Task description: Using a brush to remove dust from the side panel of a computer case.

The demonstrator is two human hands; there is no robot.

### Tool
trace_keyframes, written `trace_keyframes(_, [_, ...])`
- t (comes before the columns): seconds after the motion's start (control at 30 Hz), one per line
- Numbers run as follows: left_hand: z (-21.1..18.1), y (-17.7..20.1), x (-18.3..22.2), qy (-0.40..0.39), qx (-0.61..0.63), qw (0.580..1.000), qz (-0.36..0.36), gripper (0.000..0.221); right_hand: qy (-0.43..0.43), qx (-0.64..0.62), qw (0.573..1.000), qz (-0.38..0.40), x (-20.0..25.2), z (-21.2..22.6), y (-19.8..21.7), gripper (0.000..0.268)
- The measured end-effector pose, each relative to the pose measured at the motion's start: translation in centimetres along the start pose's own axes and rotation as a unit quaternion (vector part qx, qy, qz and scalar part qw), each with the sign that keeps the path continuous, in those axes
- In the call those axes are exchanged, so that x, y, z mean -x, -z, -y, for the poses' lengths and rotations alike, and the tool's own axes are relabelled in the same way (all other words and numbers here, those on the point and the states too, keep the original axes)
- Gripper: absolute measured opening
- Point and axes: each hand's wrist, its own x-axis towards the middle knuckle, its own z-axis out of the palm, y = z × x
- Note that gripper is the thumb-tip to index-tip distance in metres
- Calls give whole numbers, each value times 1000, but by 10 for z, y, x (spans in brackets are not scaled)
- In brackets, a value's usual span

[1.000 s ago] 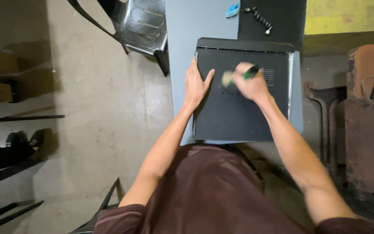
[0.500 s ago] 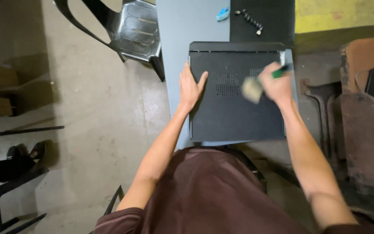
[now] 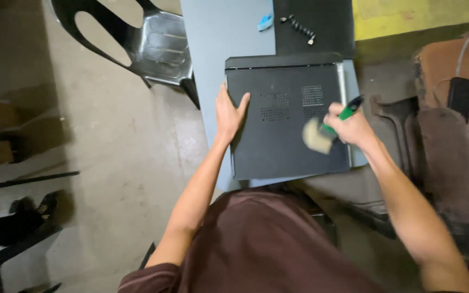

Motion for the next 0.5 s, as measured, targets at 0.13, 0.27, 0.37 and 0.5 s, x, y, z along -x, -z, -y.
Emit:
trace_keyframes(0.13, [-8,-1,-6,-10,4,1000,-2,91,41,66,980,-181,-6,-50,2,36])
trace_keyframes(0.27, [0,3,-1,5,8,1000,12,90,12,-28,993,-113,8,-33,-29,25])
trace_keyframes(0.37, [12,-10,-5,-3,19,1000,7,91,74,59,954,-283,-14,-55,-32,31])
trace_keyframes(0.5, [2,-1,-2,27,56,997,40,93,59,279,957,-51,-21,76,-59,41])
